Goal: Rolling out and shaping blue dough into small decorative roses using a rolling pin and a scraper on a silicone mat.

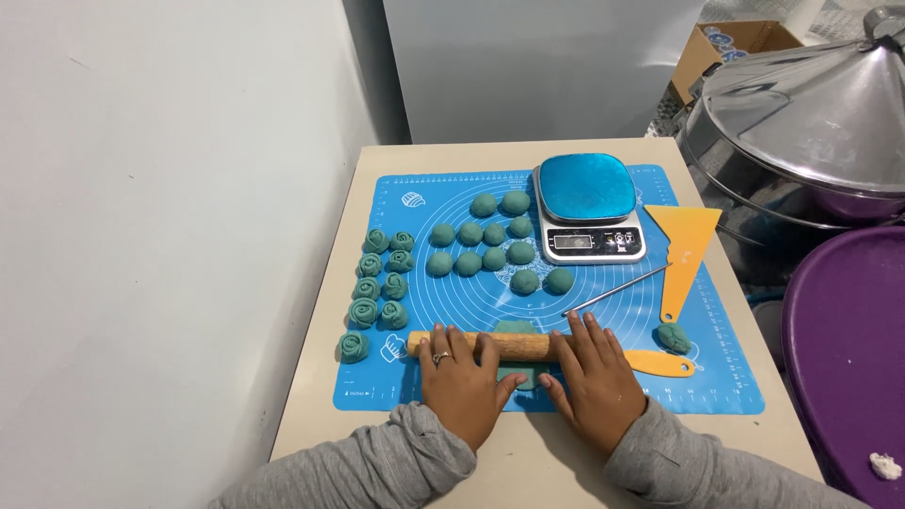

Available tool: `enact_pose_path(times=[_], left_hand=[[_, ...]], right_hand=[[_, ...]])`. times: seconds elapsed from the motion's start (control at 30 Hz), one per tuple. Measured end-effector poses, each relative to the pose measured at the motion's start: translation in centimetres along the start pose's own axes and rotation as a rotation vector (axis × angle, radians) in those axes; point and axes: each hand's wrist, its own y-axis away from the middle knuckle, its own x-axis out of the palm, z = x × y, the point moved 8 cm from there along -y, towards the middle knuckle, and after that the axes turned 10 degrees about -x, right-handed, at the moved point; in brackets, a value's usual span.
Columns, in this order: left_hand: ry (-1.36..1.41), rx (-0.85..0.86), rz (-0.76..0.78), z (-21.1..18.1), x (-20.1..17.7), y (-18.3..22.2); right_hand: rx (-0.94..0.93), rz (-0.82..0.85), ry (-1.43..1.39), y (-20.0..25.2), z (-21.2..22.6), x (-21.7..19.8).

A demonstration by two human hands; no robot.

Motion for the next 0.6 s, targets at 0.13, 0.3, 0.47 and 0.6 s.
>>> enact_pose_path(times=[0.13,0.3,0.47,0.6], left_hand=[[-0.026,0.001,0.061,-0.4,0.2,1.0],[-0.072,0.022,-0.02,-0.9,-0.1,2.9],[-0.082,-0.041,0.108,-0.2,5.2,1.9],[0.04,0.081,0.287,0.3,4.3,-2.3]], right_hand=[[0.012,-0.097,0.016,-0.6,1.4,-3.2],[-0.05,-0.168,0.113,0.0,3.4,-5.3],[-0.035,-0.096,0.163,-0.3,1.7,-1.9],[0.023,0.064,0.141,-1.4,-1.5,1.3]])
